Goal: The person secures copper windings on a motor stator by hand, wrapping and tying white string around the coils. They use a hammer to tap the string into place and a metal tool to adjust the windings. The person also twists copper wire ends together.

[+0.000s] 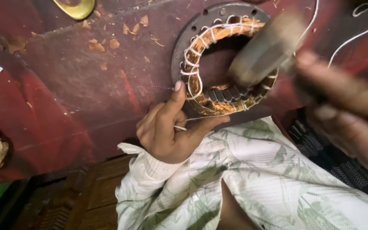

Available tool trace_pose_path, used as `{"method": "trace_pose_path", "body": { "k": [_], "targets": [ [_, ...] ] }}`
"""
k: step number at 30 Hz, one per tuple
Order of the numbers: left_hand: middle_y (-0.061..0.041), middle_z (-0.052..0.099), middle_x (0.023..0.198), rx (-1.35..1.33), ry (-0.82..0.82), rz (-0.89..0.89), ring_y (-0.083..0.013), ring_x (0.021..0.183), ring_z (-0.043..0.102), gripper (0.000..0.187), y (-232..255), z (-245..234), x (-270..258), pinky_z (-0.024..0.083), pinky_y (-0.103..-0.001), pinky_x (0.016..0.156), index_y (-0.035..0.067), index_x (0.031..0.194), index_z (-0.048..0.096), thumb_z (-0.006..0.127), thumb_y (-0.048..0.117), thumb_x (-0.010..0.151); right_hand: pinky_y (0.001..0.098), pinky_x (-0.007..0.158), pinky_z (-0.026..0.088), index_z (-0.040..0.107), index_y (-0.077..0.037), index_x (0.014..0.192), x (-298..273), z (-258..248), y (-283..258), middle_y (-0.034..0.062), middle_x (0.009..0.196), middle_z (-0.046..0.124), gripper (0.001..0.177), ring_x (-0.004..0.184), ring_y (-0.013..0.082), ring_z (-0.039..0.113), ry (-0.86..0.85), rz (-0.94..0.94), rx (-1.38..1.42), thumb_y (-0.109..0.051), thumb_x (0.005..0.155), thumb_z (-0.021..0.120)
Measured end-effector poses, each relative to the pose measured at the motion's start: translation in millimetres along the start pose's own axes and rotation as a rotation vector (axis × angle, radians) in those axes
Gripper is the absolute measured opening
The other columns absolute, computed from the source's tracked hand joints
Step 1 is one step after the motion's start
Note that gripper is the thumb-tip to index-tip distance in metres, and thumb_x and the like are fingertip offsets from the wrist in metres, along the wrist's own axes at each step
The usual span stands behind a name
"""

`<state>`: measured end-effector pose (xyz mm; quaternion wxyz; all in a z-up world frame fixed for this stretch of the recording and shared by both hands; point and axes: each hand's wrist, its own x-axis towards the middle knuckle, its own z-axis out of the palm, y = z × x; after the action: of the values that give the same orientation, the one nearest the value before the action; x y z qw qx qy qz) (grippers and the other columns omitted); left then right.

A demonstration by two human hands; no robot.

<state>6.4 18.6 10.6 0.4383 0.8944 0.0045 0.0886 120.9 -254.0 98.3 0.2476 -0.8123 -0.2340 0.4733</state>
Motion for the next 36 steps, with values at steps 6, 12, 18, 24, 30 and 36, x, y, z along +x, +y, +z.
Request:
{"method": "trace_pose_path", "body": {
  "k": [6,12,18,24,30,36],
  "targets": [
    [0.003,0.059,0.074,-0.04,0.002,0.002,-0.0073,0.062,0.055,0.087,-3,1,1,0.047,-0.023,0.053,-0.009,0.139,0.053,0.094,0.045,0.086,0.0388,0.078,0.062,0.045,-0.015,0.153,7,0,-2,0.012,0.108,0.075,0.06,0.088,0.0198,0.075,0.099,-0.053,0.088,-0.006,0.094,0.053],
    [-0.001,0.066,0.08,-0.042,0.012,-0.013,-0.0075,0.06,0.056,0.083,-2,0,0,0.048,-0.024,0.052,-0.009,0.137,0.056,0.093,0.045,0.086,0.0346,0.073,0.06,0.052,-0.025,0.151,-2,-4,4,0.0041,0.09,0.08,0.067,0.078,0.0149,0.076,-0.038,0.103,-0.043,-0.01,0.086,0.062],
    [-0.01,0.077,0.1,-0.018,0.007,0.011,-0.0091,0.061,0.055,0.081,-2,-1,-1,0.047,-0.024,0.053,-0.008,0.138,0.054,0.09,0.046,0.09,0.0336,0.069,0.059,0.053,-0.018,0.147,-16,0,22,0.0069,0.088,0.08,0.066,0.075,0.0153,0.076,-0.005,0.034,-0.071,-0.002,0.083,0.061],
    [0.002,0.063,0.077,-0.007,-0.002,-0.029,-0.0073,0.06,0.053,0.083,2,-1,0,0.045,-0.023,0.051,-0.007,0.139,0.056,0.091,0.049,0.088,0.0245,0.061,0.057,0.053,-0.006,0.146,-27,12,44,0.0097,0.093,0.073,0.057,0.07,0.011,0.071,0.154,-0.177,0.022,-0.004,0.089,0.056],
    [0.006,0.051,0.065,0.004,0.032,-0.027,-0.0064,0.056,0.049,0.084,1,4,-1,0.042,-0.023,0.048,-0.006,0.138,0.057,0.091,0.05,0.084,0.0268,0.061,0.052,0.053,-0.003,0.149,-23,24,72,0.0128,0.093,0.067,0.058,0.069,0.0146,0.064,0.466,-0.167,-0.027,0.002,0.092,0.062],
    [0.002,0.054,0.073,0.001,0.052,-0.023,-0.0084,0.06,0.053,0.082,3,4,-1,0.044,-0.025,0.053,-0.004,0.142,0.052,0.092,0.044,0.088,0.0316,0.064,0.046,0.054,-0.003,0.156,-3,34,82,0.0128,0.091,0.058,0.061,0.071,0.0206,0.057,0.688,-0.18,-0.46,0.007,0.097,0.07]
  ]
}}
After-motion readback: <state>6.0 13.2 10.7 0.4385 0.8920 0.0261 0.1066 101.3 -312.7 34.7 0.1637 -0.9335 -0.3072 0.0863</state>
